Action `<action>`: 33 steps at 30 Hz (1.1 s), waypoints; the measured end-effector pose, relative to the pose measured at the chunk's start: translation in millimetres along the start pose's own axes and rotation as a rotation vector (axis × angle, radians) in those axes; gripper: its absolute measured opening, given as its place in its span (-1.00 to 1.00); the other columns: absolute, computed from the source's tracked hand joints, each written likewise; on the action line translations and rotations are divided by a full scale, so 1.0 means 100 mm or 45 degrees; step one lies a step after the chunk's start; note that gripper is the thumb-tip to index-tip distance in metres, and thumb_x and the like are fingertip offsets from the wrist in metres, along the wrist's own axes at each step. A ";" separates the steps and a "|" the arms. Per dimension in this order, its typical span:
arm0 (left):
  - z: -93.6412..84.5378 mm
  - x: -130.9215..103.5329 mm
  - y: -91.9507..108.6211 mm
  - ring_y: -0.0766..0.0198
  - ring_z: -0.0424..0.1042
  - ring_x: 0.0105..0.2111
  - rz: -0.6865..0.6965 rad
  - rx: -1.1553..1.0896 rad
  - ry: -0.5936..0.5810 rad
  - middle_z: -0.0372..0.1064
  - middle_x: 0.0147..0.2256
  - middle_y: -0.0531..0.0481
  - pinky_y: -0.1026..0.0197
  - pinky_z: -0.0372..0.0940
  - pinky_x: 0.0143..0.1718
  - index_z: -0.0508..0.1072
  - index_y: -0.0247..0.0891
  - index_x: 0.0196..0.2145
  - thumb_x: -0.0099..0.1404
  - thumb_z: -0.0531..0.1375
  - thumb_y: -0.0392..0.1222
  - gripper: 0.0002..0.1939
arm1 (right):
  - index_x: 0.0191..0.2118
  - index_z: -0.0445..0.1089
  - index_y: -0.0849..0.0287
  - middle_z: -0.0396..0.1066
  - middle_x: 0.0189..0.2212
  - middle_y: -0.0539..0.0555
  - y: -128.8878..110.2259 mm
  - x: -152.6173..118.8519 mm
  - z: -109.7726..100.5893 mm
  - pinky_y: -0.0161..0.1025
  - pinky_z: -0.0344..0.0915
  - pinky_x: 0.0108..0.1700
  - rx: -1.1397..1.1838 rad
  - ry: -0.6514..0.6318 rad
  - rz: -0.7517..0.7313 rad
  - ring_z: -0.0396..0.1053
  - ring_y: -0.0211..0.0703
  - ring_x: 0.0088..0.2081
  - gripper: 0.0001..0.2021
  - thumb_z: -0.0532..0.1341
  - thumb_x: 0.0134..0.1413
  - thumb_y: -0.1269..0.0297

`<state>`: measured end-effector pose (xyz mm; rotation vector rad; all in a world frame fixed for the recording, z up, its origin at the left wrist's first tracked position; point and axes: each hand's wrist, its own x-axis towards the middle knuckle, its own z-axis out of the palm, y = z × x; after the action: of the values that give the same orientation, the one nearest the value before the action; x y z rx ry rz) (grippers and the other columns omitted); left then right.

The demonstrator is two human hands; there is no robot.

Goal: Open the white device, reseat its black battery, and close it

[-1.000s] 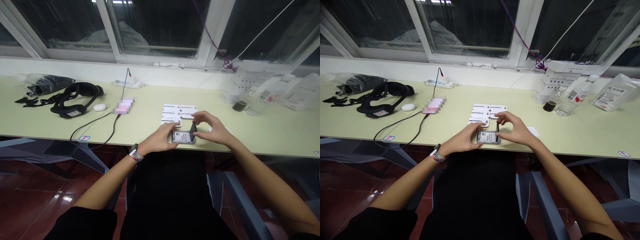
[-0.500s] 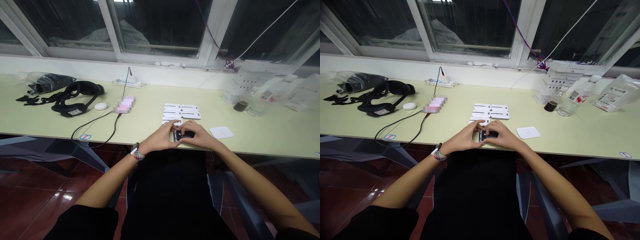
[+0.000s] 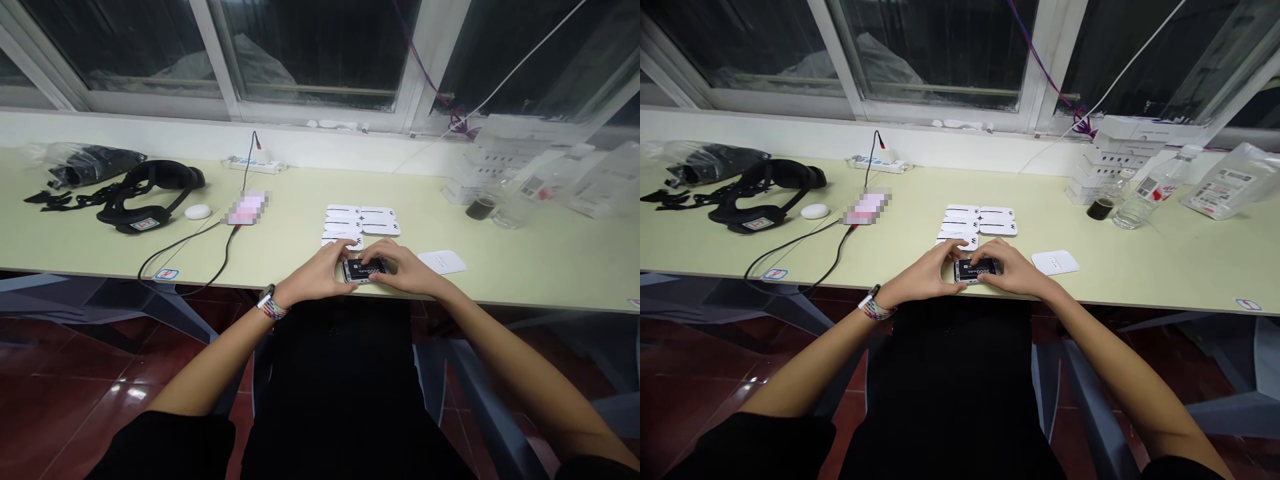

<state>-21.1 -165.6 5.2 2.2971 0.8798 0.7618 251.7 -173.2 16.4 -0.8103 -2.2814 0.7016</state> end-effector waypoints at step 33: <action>-0.04 0.00 0.07 -0.05 0.51 0.14 0.148 0.110 0.019 0.58 0.08 -0.11 -0.18 0.39 0.24 0.58 -0.13 -0.03 0.34 0.40 -0.13 -0.74 | 0.24 0.51 -0.12 0.57 0.19 0.12 0.07 -0.37 -0.07 0.36 0.38 0.33 -0.220 0.204 0.031 0.38 0.22 0.32 -0.63 0.36 0.39 0.09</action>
<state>-21.4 -169.0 12.6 2.4392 0.8055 0.8064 282.3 -191.9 3.5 -0.9413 -2.2109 0.4369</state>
